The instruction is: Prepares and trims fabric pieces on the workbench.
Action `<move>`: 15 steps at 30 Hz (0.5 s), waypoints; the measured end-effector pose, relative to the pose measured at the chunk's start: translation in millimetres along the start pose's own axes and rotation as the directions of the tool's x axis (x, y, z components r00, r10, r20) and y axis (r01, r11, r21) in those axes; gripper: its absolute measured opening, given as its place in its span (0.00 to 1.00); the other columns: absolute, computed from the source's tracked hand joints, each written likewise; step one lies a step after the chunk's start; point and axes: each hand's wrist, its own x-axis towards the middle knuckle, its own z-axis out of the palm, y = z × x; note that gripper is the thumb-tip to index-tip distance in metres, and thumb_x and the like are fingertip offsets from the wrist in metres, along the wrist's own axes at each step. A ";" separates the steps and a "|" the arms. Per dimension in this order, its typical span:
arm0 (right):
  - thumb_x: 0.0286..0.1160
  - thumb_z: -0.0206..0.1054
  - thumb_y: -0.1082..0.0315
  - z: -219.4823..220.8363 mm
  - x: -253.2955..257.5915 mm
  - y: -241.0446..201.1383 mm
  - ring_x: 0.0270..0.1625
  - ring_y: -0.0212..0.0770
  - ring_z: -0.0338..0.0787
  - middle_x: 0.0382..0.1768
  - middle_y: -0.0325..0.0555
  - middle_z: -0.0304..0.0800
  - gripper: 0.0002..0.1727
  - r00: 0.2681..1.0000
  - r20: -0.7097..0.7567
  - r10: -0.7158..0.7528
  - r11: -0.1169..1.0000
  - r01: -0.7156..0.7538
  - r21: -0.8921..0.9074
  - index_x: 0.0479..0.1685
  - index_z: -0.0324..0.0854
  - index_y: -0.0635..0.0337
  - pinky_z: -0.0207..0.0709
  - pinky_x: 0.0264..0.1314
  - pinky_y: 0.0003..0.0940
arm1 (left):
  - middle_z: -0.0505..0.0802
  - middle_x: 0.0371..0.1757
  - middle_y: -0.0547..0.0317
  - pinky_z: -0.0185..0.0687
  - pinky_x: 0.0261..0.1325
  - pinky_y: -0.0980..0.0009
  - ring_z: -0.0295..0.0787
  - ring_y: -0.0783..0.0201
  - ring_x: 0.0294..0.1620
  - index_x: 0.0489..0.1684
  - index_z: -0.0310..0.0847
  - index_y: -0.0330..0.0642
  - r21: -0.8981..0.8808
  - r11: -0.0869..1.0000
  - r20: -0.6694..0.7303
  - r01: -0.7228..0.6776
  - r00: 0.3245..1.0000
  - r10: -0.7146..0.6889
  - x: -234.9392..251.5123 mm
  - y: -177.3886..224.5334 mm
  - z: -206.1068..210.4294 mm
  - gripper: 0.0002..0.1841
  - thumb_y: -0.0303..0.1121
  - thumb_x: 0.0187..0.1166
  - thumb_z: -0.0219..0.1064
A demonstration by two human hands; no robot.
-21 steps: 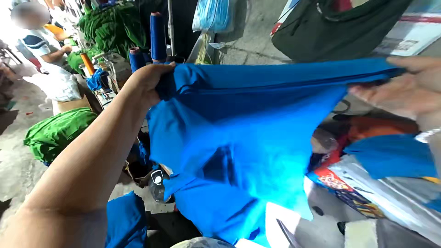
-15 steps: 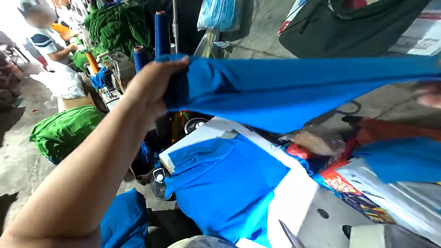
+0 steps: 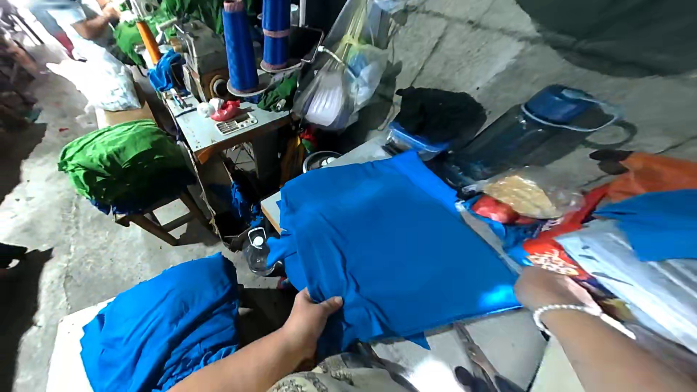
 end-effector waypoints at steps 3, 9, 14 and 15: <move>0.80 0.62 0.78 7.1 2.6 1.2 0.78 0.73 0.76 0.71 0.82 0.75 0.24 1.000 -0.004 0.021 0.999 -0.021 0.033 0.72 0.68 0.86 0.68 0.78 0.64 | 0.92 0.42 0.53 0.90 0.51 0.66 0.93 0.64 0.42 0.58 0.75 0.32 0.023 0.997 0.036 0.078 0.996 -0.078 0.6 3.6 -3.8 0.10 0.23 0.84 0.65; 0.83 0.62 0.73 -4.3 -29.0 -12.0 0.69 0.83 0.78 0.64 0.85 0.78 0.21 0.959 -0.217 -0.182 0.959 0.222 0.177 0.70 0.74 0.77 0.69 0.65 0.80 | 0.92 0.42 0.52 0.89 0.52 0.63 0.93 0.62 0.42 0.58 0.76 0.33 -0.052 0.988 0.083 0.145 0.987 -0.141 -5.6 -5.2 -15.8 0.08 0.25 0.89 0.57; 0.81 0.66 0.74 -6.6 -125.4 -57.9 0.47 0.61 0.93 0.46 0.63 0.92 0.08 0.538 -0.507 -0.674 0.427 0.843 0.327 0.48 0.88 0.70 0.85 0.53 0.63 | 0.91 0.41 0.54 0.88 0.48 0.65 0.91 0.63 0.40 0.58 0.75 0.34 0.078 0.982 0.113 0.170 0.978 -0.178 -3.6 -3.2 -30.1 0.09 0.20 0.87 0.55; 0.77 0.69 0.73 5.6 -142.5 -66.5 0.45 0.56 0.94 0.43 0.58 0.92 0.07 0.435 -0.524 -0.732 0.318 0.899 0.302 0.45 0.90 0.67 0.88 0.49 0.58 | 0.90 0.41 0.54 0.88 0.47 0.65 0.90 0.63 0.40 0.58 0.75 0.34 0.083 0.981 0.112 0.175 0.977 -0.184 -3.0 -4.9 -33.7 0.10 0.19 0.86 0.55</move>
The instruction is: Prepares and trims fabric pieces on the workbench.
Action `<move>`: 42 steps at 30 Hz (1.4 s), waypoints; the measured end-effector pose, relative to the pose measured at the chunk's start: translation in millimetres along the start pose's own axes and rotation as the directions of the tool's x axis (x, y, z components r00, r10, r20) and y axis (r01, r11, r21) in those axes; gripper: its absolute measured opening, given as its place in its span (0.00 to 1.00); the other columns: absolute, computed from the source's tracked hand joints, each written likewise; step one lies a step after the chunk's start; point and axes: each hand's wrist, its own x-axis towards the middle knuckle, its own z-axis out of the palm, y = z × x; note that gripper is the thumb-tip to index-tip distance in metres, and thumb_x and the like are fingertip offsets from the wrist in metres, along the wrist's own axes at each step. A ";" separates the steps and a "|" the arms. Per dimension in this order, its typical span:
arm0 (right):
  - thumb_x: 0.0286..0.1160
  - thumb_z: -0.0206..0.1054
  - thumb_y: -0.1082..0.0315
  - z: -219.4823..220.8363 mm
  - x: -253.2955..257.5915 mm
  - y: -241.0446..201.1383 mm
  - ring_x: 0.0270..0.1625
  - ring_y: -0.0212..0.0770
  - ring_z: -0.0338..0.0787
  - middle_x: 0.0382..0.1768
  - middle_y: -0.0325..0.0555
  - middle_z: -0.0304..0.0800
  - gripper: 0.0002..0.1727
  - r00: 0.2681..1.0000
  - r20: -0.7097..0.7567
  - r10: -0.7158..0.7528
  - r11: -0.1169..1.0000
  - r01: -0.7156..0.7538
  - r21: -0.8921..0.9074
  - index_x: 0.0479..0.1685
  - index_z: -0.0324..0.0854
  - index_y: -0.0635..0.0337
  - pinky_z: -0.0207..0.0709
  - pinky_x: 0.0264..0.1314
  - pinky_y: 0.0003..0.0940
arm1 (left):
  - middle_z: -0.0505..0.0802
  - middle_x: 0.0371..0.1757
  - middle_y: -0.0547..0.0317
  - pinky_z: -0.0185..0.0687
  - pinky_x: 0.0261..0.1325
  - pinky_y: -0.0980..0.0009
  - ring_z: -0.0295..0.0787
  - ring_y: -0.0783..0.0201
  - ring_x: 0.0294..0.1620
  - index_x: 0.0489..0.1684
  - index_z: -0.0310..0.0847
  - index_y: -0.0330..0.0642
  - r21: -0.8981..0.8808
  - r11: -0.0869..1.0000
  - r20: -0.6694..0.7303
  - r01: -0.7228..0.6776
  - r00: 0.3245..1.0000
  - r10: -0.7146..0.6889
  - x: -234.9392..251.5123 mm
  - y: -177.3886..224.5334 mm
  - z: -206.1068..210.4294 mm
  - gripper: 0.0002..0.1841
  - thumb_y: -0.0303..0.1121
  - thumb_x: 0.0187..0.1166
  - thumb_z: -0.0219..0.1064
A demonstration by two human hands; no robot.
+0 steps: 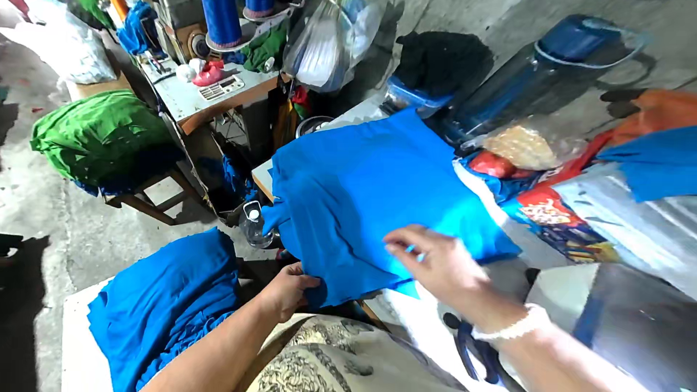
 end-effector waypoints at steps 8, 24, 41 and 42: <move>0.58 0.79 0.60 83.5 -39.8 -25.9 0.56 0.60 0.92 0.45 0.57 0.92 0.18 0.973 0.040 -0.226 0.965 0.229 -0.129 0.43 0.91 0.63 0.87 0.54 0.55 | 0.91 0.39 0.58 0.89 0.47 0.67 0.92 0.66 0.39 0.55 0.77 0.36 -0.061 0.994 0.085 -0.094 0.992 0.099 -5.7 -13.6 -9.9 0.09 0.19 0.86 0.54; 0.75 0.60 0.61 95.3 -51.8 -33.0 0.48 0.46 0.94 0.36 0.45 0.94 0.17 0.975 -0.136 -0.175 0.985 0.172 -0.032 0.32 0.93 0.58 0.86 0.55 0.41 | 0.91 0.39 0.57 0.89 0.44 0.67 0.91 0.65 0.36 0.56 0.77 0.38 -0.109 0.991 0.051 -0.073 0.996 0.079 -2.9 -14.4 -3.9 0.09 0.21 0.87 0.55; 0.72 0.66 0.71 77.2 -38.2 -69.3 0.36 0.55 0.95 0.29 0.55 0.91 0.09 0.997 -0.081 -0.011 0.986 -0.002 -0.165 0.31 0.89 0.66 0.88 0.40 0.51 | 0.91 0.41 0.54 0.89 0.48 0.65 0.92 0.63 0.39 0.55 0.76 0.33 -0.082 0.992 0.092 -0.095 0.990 0.103 -6.9 -10.3 -4.4 0.08 0.19 0.85 0.55; 0.73 0.67 0.72 83.0 -39.8 -68.8 0.40 0.59 0.95 0.31 0.59 0.92 0.08 0.999 -0.050 -0.002 0.986 -0.007 -0.166 0.33 0.89 0.69 0.88 0.44 0.54 | 0.91 0.41 0.54 0.89 0.48 0.66 0.91 0.64 0.40 0.56 0.76 0.33 -0.055 0.994 0.084 -0.099 0.991 0.103 -7.2 -9.2 -4.0 0.08 0.19 0.85 0.56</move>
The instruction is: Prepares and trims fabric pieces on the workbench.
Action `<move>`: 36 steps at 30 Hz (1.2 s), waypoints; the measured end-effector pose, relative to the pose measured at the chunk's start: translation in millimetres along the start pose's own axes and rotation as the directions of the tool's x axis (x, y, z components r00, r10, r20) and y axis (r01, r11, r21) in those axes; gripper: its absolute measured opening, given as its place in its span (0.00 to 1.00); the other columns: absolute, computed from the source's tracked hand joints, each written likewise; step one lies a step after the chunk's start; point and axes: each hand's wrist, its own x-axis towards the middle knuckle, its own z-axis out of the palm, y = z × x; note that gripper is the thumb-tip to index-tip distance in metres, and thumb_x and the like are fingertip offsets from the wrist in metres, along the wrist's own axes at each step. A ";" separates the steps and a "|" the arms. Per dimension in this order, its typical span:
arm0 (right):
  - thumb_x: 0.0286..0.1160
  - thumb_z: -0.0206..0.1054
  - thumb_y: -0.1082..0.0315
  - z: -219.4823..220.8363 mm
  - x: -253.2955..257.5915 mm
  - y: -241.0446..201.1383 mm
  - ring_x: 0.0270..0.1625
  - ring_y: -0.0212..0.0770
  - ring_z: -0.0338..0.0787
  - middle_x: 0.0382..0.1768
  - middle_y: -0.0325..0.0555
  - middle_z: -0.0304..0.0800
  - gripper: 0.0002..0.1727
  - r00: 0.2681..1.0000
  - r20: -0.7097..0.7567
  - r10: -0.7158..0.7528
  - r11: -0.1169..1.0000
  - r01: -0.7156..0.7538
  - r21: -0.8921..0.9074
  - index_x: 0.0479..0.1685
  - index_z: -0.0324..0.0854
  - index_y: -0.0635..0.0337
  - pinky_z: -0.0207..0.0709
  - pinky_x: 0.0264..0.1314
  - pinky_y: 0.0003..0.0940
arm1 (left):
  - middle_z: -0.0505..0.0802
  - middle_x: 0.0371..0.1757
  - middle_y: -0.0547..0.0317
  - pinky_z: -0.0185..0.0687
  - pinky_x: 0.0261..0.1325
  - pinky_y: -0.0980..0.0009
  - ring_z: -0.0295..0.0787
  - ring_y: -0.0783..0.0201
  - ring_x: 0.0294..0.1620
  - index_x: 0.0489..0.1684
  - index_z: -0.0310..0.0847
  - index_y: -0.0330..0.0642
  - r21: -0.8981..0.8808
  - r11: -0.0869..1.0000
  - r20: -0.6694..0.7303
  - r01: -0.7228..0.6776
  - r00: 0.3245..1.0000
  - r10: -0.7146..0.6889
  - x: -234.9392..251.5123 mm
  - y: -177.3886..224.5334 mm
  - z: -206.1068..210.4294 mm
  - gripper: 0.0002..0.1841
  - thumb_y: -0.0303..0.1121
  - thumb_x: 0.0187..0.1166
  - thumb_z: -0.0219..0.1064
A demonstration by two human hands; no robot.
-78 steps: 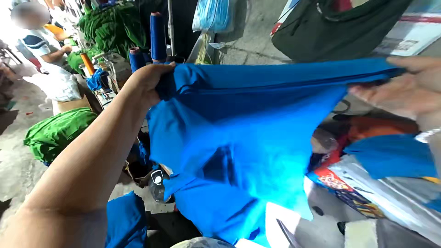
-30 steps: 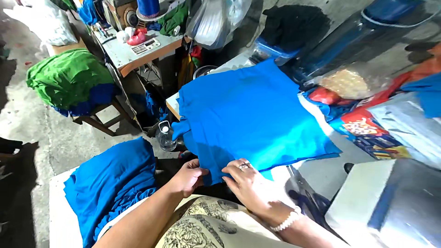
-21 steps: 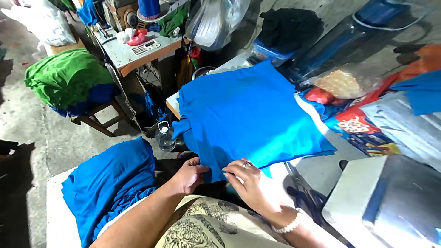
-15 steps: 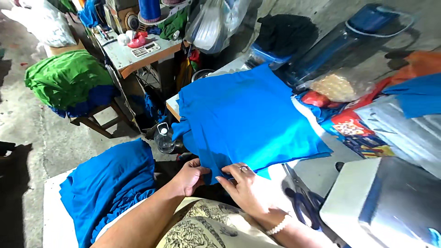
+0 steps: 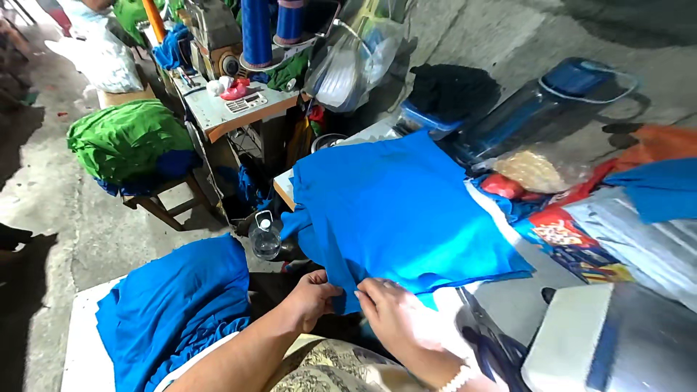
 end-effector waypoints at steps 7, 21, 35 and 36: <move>0.33 0.88 0.73 2.3 2.6 -4.7 0.50 0.69 0.92 0.39 0.65 0.91 0.23 0.995 -0.005 -0.104 0.956 0.099 -0.276 0.34 0.87 0.70 0.85 0.37 0.61 | 0.91 0.42 0.56 0.90 0.48 0.67 0.92 0.65 0.41 0.52 0.78 0.33 0.043 0.999 -0.013 0.008 1.000 -0.007 -7.7 13.6 12.8 0.06 0.20 0.85 0.58; 0.57 0.63 0.72 -41.0 19.3 7.8 0.37 0.52 0.95 0.30 0.54 0.92 0.06 0.957 -0.208 -0.200 0.979 0.185 -0.091 0.26 0.86 0.61 0.87 0.36 0.41 | 0.90 0.52 0.57 0.86 0.56 0.63 0.89 0.65 0.52 0.71 0.72 0.45 -0.048 0.983 0.072 -0.177 0.981 0.180 66.6 118.1 17.2 0.29 0.57 0.93 0.39; 0.59 0.70 0.79 -36.7 10.6 17.2 0.38 0.60 0.94 0.31 0.64 0.90 0.01 0.988 0.085 -0.127 0.985 0.116 0.128 0.27 0.84 0.69 0.88 0.40 0.49 | 0.84 0.35 0.54 0.79 0.29 0.75 0.80 0.67 0.24 0.61 0.75 0.36 0.215 0.966 -0.290 -0.144 0.935 0.204 166.7 227.5 -51.8 0.12 0.21 0.83 0.59; 0.57 0.70 0.80 -37.1 10.5 17.8 0.38 0.60 0.94 0.31 0.63 0.90 0.01 0.988 0.095 -0.120 0.985 0.107 0.132 0.27 0.84 0.69 0.87 0.40 0.50 | 0.86 0.36 0.51 0.80 0.30 0.73 0.81 0.65 0.25 0.66 0.73 0.37 0.231 0.964 -0.317 -0.128 0.927 0.199 168.1 226.7 -53.7 0.15 0.21 0.83 0.58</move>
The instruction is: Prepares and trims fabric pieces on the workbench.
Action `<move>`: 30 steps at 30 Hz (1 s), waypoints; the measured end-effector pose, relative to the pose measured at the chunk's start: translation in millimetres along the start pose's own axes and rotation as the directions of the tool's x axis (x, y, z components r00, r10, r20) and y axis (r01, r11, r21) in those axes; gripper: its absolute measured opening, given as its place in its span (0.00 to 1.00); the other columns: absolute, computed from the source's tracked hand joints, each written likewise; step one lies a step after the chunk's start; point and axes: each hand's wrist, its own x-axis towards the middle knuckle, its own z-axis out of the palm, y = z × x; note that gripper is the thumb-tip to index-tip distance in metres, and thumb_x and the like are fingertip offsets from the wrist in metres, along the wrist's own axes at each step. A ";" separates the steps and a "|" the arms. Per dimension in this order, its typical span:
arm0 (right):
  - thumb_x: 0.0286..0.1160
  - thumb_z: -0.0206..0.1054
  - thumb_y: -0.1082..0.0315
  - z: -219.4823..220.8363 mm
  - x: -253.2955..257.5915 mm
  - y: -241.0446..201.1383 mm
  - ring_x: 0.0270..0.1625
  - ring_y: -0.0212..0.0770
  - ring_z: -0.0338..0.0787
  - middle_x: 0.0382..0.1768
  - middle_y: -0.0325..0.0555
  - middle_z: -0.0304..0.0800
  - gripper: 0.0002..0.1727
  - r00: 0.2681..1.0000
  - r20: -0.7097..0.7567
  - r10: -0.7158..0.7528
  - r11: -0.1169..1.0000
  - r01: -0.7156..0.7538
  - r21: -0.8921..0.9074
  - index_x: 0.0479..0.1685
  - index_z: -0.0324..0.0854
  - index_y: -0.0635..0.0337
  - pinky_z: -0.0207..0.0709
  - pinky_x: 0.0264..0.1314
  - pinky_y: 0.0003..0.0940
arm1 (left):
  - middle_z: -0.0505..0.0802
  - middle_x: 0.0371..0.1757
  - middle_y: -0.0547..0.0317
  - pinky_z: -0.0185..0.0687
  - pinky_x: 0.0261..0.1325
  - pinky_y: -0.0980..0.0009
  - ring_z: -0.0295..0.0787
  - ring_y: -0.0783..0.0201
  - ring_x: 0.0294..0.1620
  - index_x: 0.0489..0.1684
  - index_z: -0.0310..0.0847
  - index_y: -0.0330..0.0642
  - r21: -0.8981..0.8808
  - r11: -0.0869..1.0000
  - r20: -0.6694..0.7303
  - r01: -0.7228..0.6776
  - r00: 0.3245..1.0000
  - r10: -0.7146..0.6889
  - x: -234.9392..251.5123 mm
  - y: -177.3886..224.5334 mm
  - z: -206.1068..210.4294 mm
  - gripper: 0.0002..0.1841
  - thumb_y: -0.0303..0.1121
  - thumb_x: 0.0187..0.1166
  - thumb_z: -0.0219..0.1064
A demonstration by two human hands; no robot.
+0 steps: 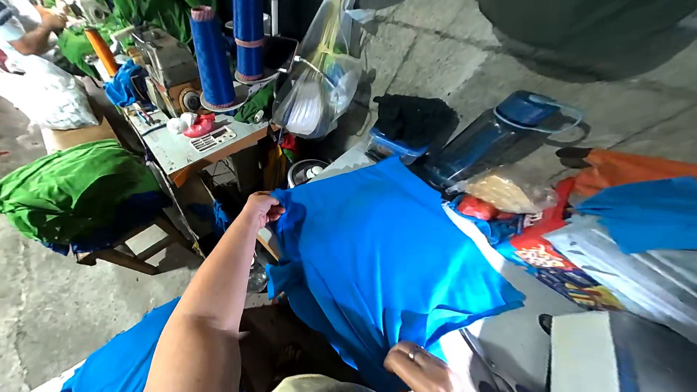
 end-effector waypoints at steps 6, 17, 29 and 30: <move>0.57 0.70 0.80 -3.4 1.4 1.6 0.40 0.61 0.95 0.33 0.64 0.91 0.03 0.999 0.043 0.026 0.999 -0.027 0.027 0.29 0.85 0.70 0.88 0.42 0.51 | 0.84 0.48 0.43 0.76 0.26 0.72 0.77 0.65 0.24 0.83 0.61 0.39 0.384 0.921 -0.036 -0.064 0.996 0.085 -5.1 0.8 -2.2 0.31 0.40 0.85 0.68; 0.79 0.70 0.59 -9.4 33.7 2.2 0.42 0.63 0.94 0.37 0.62 0.93 0.19 0.876 0.458 0.151 0.972 -0.217 0.095 0.52 0.88 0.70 0.85 0.49 0.63 | 0.87 0.59 0.32 0.78 0.67 0.41 0.85 0.37 0.63 0.60 0.81 0.27 0.757 0.439 0.164 -0.484 0.791 0.589 -69.2 -54.3 -27.0 0.17 0.33 0.81 0.70; 0.80 0.71 0.64 36.3 209.4 -5.8 0.73 0.64 0.81 0.63 0.65 0.86 0.19 0.933 0.280 0.226 0.948 -0.145 -0.282 0.63 0.85 0.69 0.76 0.74 0.57 | 0.78 0.76 0.29 0.72 0.72 0.34 0.72 0.30 0.78 0.73 0.76 0.29 0.687 0.543 0.004 -0.482 0.751 0.660 -68.8 -97.0 -28.2 0.32 0.32 0.69 0.79; 0.81 0.70 0.65 40.2 210.4 -2.7 0.72 0.64 0.83 0.61 0.65 0.87 0.17 0.938 0.256 0.234 0.945 -0.157 -0.288 0.60 0.87 0.68 0.77 0.73 0.57 | 0.79 0.76 0.30 0.72 0.72 0.35 0.72 0.31 0.78 0.73 0.77 0.30 0.686 0.550 0.004 -0.477 0.758 0.653 -69.7 -97.0 -27.4 0.31 0.32 0.69 0.78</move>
